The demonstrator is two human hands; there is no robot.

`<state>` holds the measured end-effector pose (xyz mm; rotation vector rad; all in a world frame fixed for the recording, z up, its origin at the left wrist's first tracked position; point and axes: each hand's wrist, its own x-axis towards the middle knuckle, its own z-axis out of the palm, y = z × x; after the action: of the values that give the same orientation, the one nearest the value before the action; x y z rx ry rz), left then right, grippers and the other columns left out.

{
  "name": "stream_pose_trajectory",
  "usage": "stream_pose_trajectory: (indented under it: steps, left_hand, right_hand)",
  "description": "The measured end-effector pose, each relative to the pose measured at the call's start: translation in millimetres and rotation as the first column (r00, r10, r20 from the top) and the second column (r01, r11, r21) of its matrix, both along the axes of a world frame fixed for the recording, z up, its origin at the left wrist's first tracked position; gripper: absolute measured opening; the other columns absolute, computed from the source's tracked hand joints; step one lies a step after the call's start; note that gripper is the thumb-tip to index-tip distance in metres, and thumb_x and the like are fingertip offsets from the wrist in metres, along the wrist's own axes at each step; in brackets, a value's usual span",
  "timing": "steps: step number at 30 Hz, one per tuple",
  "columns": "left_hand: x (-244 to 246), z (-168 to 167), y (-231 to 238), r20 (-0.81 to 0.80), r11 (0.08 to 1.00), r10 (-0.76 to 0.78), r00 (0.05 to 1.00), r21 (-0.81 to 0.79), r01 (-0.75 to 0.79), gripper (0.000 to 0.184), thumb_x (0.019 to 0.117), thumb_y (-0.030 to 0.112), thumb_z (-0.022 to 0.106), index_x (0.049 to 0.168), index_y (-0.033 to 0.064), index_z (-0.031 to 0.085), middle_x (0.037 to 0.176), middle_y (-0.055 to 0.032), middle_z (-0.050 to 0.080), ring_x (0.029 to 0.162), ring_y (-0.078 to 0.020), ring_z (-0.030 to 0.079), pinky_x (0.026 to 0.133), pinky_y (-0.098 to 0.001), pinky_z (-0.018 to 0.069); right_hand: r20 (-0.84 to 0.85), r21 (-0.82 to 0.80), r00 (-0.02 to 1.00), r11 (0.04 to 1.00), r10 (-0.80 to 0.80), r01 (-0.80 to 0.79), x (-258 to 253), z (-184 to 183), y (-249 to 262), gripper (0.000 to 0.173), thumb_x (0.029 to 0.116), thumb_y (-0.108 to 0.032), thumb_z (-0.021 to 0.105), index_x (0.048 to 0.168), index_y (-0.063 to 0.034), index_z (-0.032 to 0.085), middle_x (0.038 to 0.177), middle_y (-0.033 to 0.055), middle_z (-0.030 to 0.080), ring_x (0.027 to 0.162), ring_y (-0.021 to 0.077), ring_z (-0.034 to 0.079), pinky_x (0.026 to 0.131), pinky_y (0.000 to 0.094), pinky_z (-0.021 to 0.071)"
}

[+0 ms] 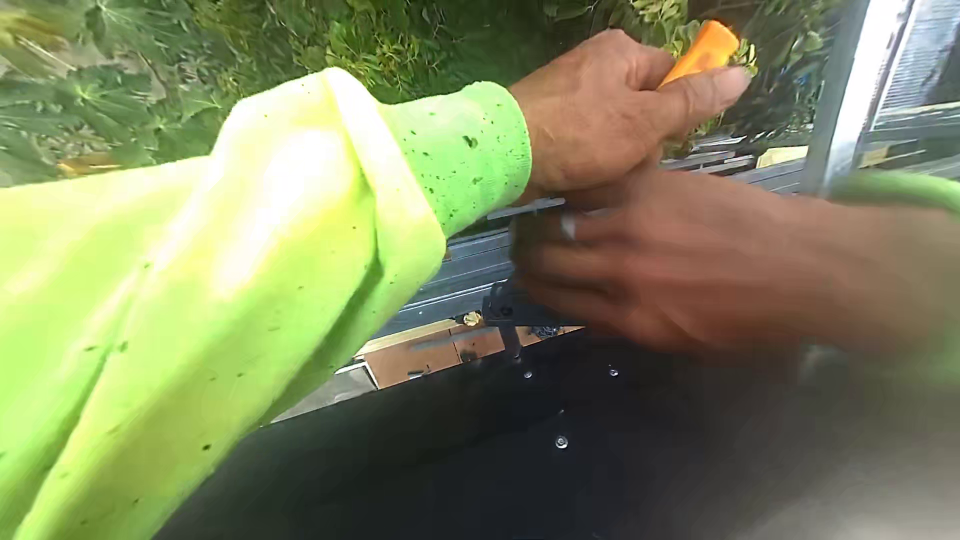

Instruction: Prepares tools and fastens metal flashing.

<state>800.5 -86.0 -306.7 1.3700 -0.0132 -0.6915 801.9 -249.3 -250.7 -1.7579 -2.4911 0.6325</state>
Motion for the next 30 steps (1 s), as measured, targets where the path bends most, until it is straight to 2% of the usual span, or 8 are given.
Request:
stream_pose_trajectory:
  steps: [2, 6, 8, 10, 13, 18, 23, 30]
  left_hand:
    - [-17.9, 0.9, 1.7, -0.122, 0.990, 0.135, 0.983, -0.019, -0.139, 0.038, 0.1087, 0.045, 0.044, 0.105, 0.0102, 0.060, 0.074, -0.0019, 0.053, 0.057, -0.0116, 0.057, 0.052, -0.0277, 0.0567]
    - [-26.1, -8.5, -1.5, -0.177, 0.958, 0.272, 0.946, -0.045, -0.284, 0.036, 0.1098, 0.045, 0.040, 0.102, 0.0134, 0.056, 0.070, 0.0005, 0.047, 0.050, -0.0097, 0.047, 0.043, -0.0228, 0.0449]
    - [-29.0, -7.2, -13.4, -0.151, 0.951, 0.288, 0.946, -0.075, -0.301, 0.035, 0.1099, 0.043, 0.042, 0.098, 0.0134, 0.056, 0.068, 0.0009, 0.045, 0.047, -0.0092, 0.043, 0.040, -0.0220, 0.0398]
    - [-37.3, -6.6, -25.1, -0.089, 0.964, 0.250, 0.964, -0.073, -0.257, 0.037, 0.1100, 0.042, 0.042, 0.100, 0.0110, 0.061, 0.067, 0.0009, 0.045, 0.049, -0.0094, 0.044, 0.042, -0.0228, 0.0399]
    - [-53.5, -2.7, -37.4, 0.014, 0.989, 0.143, 0.990, 0.019, -0.144, 0.043, 0.1106, 0.043, 0.038, 0.100, 0.0087, 0.062, 0.069, -0.0004, 0.053, 0.056, -0.0100, 0.052, 0.051, -0.0266, 0.0459]
    - [-67.9, 21.6, -48.4, 0.126, 0.974, -0.059, 0.990, 0.224, 0.029, 0.040, 0.1068, 0.050, 0.044, 0.110, 0.0132, 0.060, 0.079, 0.0004, 0.060, 0.070, -0.0122, 0.062, 0.062, -0.0367, 0.0524]
    - [-77.5, 37.6, -64.1, 0.280, 0.894, -0.231, 0.932, 0.439, 0.089, 0.086, 0.0661, 0.063, 0.083, 0.128, 0.0099, 0.055, 0.113, -0.0057, 0.061, 0.107, -0.0215, 0.061, 0.086, -0.0407, 0.0544]
    - [-98.0, 39.3, -86.7, 0.366, 0.842, -0.181, 0.913, 0.537, -0.049, 0.047, 0.0797, 0.027, 0.078, 0.120, 0.0094, 0.062, 0.102, -0.0052, 0.063, 0.098, -0.0225, 0.062, 0.074, -0.0360, 0.0537]
  right_hand:
    - [-0.036, -0.203, 0.989, 0.970, -0.141, 0.131, -3.3, 48.6, -37.2, 0.042, 0.1054, -0.035, 0.048, 0.138, -0.0132, 0.065, 0.146, 0.0101, 0.059, 0.139, 0.0327, 0.052, 0.116, 0.0523, 0.0423]
    - [0.137, -0.354, 0.926, 0.855, -0.352, 0.378, 15.8, 58.3, -99.2, 0.048, 0.0976, -0.032, 0.049, 0.145, -0.0269, 0.058, 0.096, 0.0084, 0.062, 0.065, 0.0277, 0.062, 0.049, 0.0444, 0.0475]
    - [0.165, -0.315, 0.916, 0.861, -0.364, 0.399, 16.6, 56.2, -94.1, 0.043, 0.0944, -0.021, 0.051, 0.137, -0.0166, 0.057, 0.072, 0.0087, 0.053, 0.051, 0.0308, 0.053, 0.041, 0.0438, 0.0375]
    - [0.229, -0.200, 0.896, 0.883, -0.380, 0.425, 16.2, 57.7, -86.3, 0.044, 0.0977, -0.022, 0.050, 0.140, -0.0084, 0.048, 0.075, 0.0177, 0.051, 0.060, 0.0418, 0.053, 0.049, 0.0521, 0.0382]
    - [0.376, -0.082, 0.790, 0.831, -0.485, 0.550, 12.2, 68.0, -76.8, 0.064, 0.0991, -0.036, 0.055, 0.157, -0.0160, 0.035, 0.127, 0.0348, 0.051, 0.106, 0.0581, 0.055, 0.081, 0.0713, 0.0419]
    - [0.448, -0.118, 0.734, 0.780, -0.511, 0.615, 8.9, 57.9, -75.3, 0.087, 0.0911, -0.037, 0.057, 0.164, -0.0061, 0.020, 0.162, 0.0284, 0.029, 0.144, 0.0516, 0.036, 0.108, 0.0754, 0.0297]
    - [0.386, -0.117, 0.784, 0.818, -0.486, 0.564, 7.3, 58.6, -76.0, 0.039, 0.0951, -0.030, 0.044, 0.113, 0.0043, 0.049, 0.103, 0.0278, 0.053, 0.089, 0.0519, 0.057, 0.066, 0.0618, 0.0409]
    - [0.329, -0.132, 0.865, 0.889, -0.379, 0.439, 8.9, 60.8, -82.2, 0.018, 0.1004, -0.011, 0.039, 0.097, 0.0032, 0.049, 0.071, 0.0182, 0.046, 0.054, 0.0395, 0.048, 0.050, 0.0505, 0.0356]
